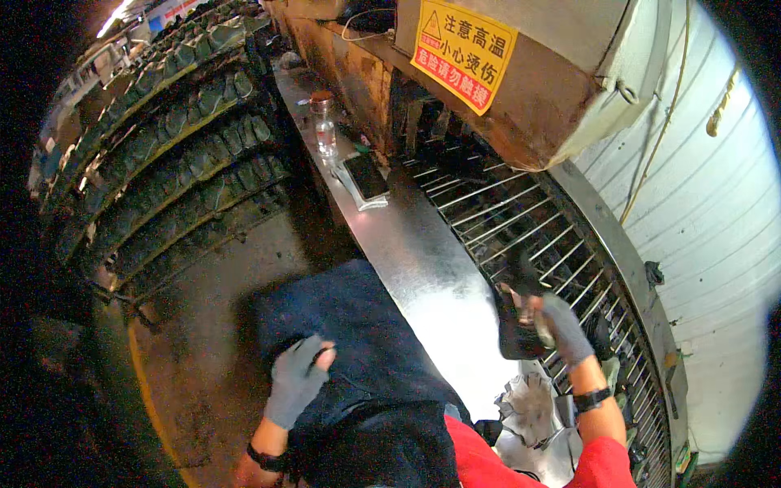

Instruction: The recorder is inspecting shoes after they have been processed in a machine.

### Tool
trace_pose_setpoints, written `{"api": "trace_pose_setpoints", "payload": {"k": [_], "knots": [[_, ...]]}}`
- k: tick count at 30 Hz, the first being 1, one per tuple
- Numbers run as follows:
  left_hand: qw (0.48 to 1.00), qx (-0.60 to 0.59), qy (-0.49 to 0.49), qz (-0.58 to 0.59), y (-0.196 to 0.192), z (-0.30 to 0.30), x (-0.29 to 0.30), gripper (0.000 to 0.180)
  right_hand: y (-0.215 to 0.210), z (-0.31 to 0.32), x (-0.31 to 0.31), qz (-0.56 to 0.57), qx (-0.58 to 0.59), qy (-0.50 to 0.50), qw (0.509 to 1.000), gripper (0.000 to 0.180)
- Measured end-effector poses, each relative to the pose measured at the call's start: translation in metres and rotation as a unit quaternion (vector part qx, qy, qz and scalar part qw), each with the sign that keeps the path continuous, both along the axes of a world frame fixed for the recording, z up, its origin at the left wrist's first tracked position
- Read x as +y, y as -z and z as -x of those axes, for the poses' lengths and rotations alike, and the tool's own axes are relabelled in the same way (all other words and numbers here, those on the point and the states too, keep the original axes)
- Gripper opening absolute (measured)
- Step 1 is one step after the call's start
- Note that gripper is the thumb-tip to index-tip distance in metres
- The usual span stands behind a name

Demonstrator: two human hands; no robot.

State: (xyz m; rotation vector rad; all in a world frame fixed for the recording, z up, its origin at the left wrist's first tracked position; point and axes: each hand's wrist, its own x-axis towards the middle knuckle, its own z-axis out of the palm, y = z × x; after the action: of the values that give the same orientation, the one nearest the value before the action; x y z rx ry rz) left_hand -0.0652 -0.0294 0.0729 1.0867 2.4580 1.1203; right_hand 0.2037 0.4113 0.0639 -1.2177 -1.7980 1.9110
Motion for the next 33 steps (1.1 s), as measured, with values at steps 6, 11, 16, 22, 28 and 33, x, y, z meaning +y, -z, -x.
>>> {"api": "trace_pose_setpoints", "payload": {"k": [6, 11, 16, 22, 28, 33], "knots": [[0.988, 0.079, -0.096, -0.091, 0.038, -0.014, -0.056, 0.015, 0.009, -0.122, 0.064, -0.395, -0.479, -0.019, 0.784, 0.064], [0.989, 0.127, -0.071, -0.007, 0.077, -0.014, -0.057, 0.015, 0.028, 0.003, -0.010, -0.687, -0.123, -0.117, 0.706, 0.087], [0.962, 0.259, -0.047, 0.069, 0.099, -0.023, -0.081, 0.042, 0.060, 0.160, -0.089, -0.613, 0.130, -0.283, 0.726, 0.077], [0.932, 0.318, -0.162, -0.069, 0.108, -0.049, -0.092, 0.040, 0.008, 0.218, -0.090, -0.611, -0.008, -0.264, 0.747, 0.077], [0.914, 0.343, -0.217, 0.008, 0.073, -0.039, -0.098, 0.020, -0.010, 0.200, -0.092, -0.572, -0.004, -0.290, 0.767, 0.074], [0.903, 0.177, -0.377, -0.107, 0.038, 0.013, -0.140, 0.030, -0.008, 0.203, -0.090, -0.542, -0.014, -0.279, 0.793, 0.075]]}}
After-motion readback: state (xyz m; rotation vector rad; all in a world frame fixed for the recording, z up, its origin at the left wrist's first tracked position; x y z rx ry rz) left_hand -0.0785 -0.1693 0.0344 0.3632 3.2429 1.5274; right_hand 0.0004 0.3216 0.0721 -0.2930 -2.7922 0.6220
